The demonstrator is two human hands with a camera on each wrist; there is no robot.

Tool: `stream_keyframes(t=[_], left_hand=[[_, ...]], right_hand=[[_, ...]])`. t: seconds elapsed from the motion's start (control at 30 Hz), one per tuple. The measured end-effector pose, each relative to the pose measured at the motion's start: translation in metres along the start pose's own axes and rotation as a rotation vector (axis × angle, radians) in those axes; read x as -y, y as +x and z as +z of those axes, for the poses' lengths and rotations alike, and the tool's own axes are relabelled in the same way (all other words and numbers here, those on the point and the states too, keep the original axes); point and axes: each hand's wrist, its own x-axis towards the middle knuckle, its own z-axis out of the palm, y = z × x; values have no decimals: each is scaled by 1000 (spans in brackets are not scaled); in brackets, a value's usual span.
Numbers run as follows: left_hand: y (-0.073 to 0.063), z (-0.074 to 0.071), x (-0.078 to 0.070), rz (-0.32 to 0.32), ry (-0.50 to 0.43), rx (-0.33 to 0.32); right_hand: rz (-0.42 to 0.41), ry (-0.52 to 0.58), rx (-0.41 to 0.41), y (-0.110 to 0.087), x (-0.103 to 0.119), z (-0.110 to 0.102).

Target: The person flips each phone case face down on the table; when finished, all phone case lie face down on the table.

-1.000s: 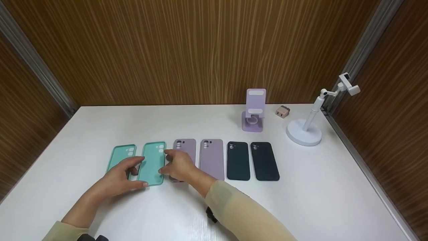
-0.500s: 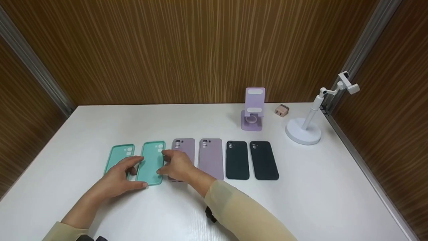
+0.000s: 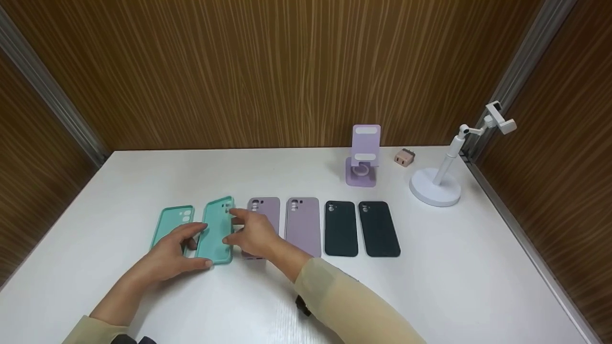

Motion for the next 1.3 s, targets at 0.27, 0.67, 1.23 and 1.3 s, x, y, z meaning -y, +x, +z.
stream_keyframes(t=[0.27, 0.67, 1.23, 1.3], left_hand=[[3, -3, -2, -31, -22, 28], [3, -5, -3, -36, -33, 39], [-7, -3, -38, -21, -27, 58], [-6, 0, -41, -2, -14, 80]], right_hand=[[5, 205, -27, -6, 2, 7], [132, 300, -147, 3, -2, 9], [159, 332, -126, 1, -4, 2], [155, 331, -121, 0, -4, 1]])
